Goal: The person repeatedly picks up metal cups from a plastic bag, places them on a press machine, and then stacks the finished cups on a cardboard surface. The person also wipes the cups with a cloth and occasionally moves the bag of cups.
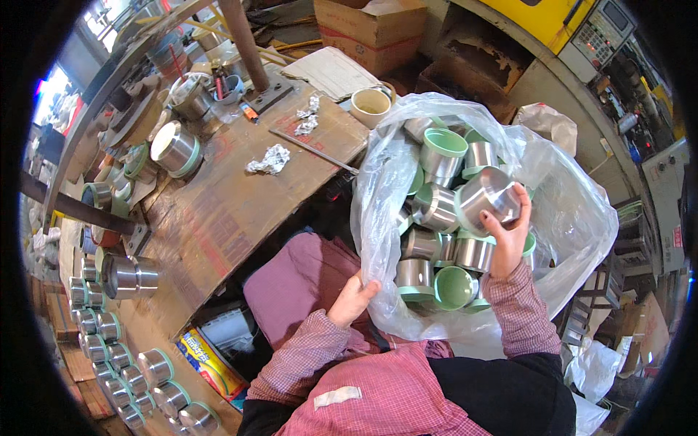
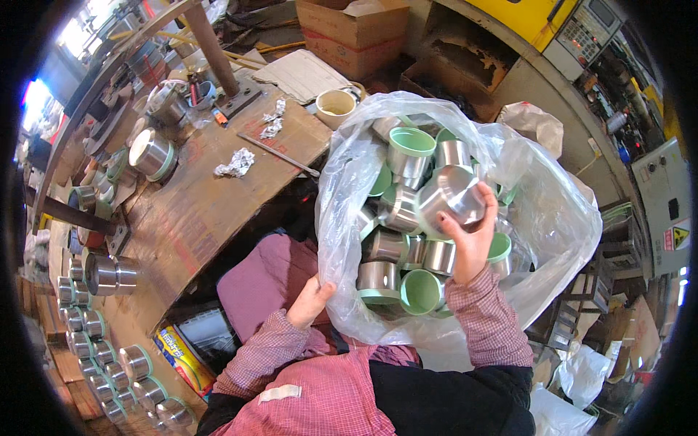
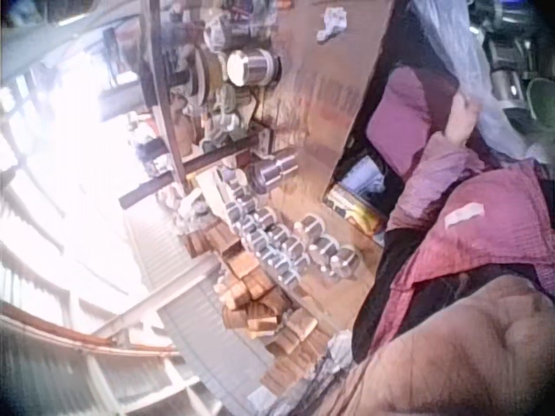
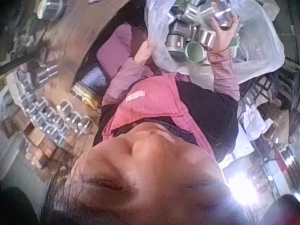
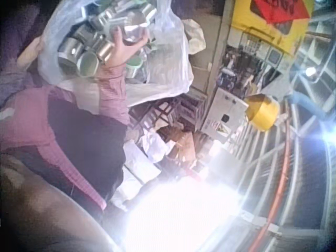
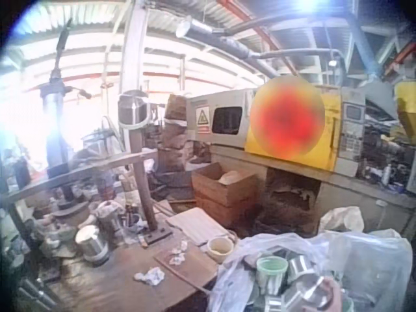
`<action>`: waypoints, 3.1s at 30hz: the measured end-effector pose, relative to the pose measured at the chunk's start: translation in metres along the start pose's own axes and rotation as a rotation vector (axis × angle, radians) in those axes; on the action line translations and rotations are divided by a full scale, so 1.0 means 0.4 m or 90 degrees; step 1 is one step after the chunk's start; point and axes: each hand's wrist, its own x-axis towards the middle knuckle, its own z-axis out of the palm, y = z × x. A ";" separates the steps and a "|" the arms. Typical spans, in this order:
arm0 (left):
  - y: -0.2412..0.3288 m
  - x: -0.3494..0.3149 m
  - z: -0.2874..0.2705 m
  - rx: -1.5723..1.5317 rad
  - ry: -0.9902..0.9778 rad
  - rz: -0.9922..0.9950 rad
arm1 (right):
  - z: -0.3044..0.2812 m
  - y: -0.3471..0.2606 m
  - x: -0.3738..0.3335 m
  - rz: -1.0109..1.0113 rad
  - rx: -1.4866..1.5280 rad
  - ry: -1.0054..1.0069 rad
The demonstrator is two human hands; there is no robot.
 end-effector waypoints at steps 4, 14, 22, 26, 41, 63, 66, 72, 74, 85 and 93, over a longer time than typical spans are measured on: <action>0.078 0.019 0.061 -0.022 -0.036 -0.097 | -0.145 0.042 0.058 -0.054 -0.105 0.076; 0.203 -0.008 0.190 0.332 -0.163 0.033 | -0.454 0.209 0.181 -0.191 -0.315 0.290; 0.093 -0.045 0.025 0.069 -0.007 0.022 | -0.656 0.346 0.275 0.104 -0.788 0.205; 0.093 -0.090 -0.069 0.118 0.097 0.020 | -0.474 0.251 0.239 -0.135 -0.552 0.129; 0.229 -0.797 -0.303 1.015 1.043 0.096 | 0.325 -0.010 -0.007 -0.477 -0.142 -0.551; 0.391 -1.027 -0.644 0.809 1.095 -0.177 | 0.597 -0.020 -0.160 -0.492 -0.006 -0.737; 0.404 -0.972 -0.537 0.808 1.123 -0.027 | 0.623 -0.021 -0.149 -0.491 -0.023 -0.749; 0.413 -0.717 -0.390 0.762 0.886 0.202 | 0.724 0.001 -0.132 -0.399 -0.084 -0.779; 0.421 -0.638 -0.400 0.862 0.797 0.169 | 0.783 0.015 -0.134 -0.326 -0.044 -0.752; 0.439 -0.366 -0.473 0.298 0.709 0.448 | 1.320 0.128 -0.023 -0.312 -0.079 -0.431; 0.624 -0.132 -0.634 0.269 0.833 0.579 | 1.402 0.065 -0.016 -0.265 0.035 -0.399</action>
